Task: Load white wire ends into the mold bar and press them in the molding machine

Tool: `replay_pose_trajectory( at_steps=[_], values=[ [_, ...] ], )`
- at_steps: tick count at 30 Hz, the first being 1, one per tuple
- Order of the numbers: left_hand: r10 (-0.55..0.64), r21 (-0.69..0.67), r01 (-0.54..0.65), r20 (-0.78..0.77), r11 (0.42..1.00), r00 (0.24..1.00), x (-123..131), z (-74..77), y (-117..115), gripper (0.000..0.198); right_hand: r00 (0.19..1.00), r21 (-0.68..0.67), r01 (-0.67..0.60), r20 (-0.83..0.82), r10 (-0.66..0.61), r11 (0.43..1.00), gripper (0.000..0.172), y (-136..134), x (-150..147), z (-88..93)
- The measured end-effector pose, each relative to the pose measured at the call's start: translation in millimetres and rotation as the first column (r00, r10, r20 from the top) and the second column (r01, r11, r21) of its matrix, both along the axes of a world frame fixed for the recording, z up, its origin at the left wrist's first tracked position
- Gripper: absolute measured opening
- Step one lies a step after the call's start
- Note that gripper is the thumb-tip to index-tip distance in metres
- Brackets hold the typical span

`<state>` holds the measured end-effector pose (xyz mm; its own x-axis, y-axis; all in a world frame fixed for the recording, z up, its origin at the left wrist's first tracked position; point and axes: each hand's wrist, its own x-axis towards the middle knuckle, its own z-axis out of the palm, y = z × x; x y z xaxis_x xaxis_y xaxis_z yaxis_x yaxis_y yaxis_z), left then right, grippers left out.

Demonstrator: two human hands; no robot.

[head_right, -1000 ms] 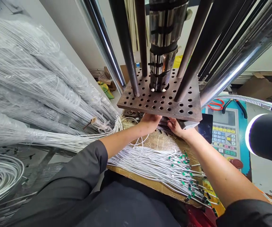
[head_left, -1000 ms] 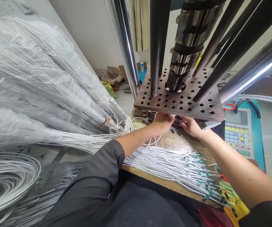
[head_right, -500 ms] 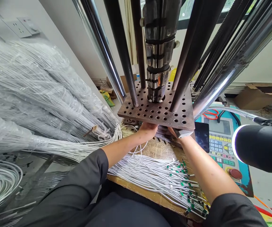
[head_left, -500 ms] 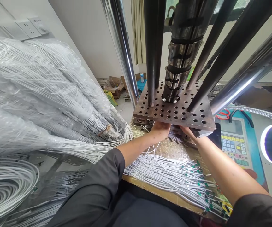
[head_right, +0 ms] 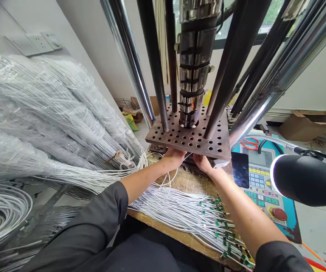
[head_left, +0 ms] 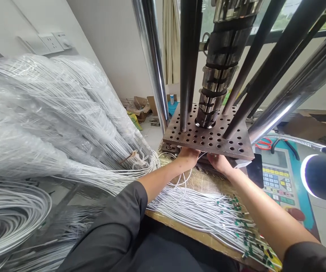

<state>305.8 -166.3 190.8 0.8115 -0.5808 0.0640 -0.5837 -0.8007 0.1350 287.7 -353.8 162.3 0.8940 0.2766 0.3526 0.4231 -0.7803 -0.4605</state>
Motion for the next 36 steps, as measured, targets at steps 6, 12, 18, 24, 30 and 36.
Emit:
replay_pose_trajectory(
  at_steps=[6,12,18,24,30,36],
  values=[
    [-0.103,0.001,0.103,0.060,0.995,0.993,-6,-1.8,19,0.021,0.997,-0.054,-0.067,-0.039,0.065,0.996,0.036,5,-7,3.6],
    [0.054,-0.162,-0.038,0.093,0.986,0.994,-8,-9.4,41,0.030,0.997,-0.088,-0.063,-0.040,0.060,0.994,0.043,10,-7,14.1],
    [-0.010,-0.084,0.017,0.083,0.996,0.996,0,-9.3,39,0.028,0.996,-0.245,-0.085,-0.011,0.085,0.966,0.048,29,-3,19.2],
    [-0.024,-0.140,0.035,0.080,0.990,0.996,-3,-2.0,48,0.025,0.991,-0.281,-0.126,0.012,0.135,0.951,0.052,25,-1,24.0],
    [0.060,-0.347,-0.046,0.029,0.937,0.998,5,-13.4,63,0.028,0.988,-0.268,-0.109,0.075,0.133,0.957,0.050,27,7,19.5],
    [-0.067,-0.197,0.072,0.030,0.978,0.997,27,-20.2,67,0.028,0.972,-0.344,-0.162,0.106,0.210,0.925,0.052,42,17,13.5]
  ],
)
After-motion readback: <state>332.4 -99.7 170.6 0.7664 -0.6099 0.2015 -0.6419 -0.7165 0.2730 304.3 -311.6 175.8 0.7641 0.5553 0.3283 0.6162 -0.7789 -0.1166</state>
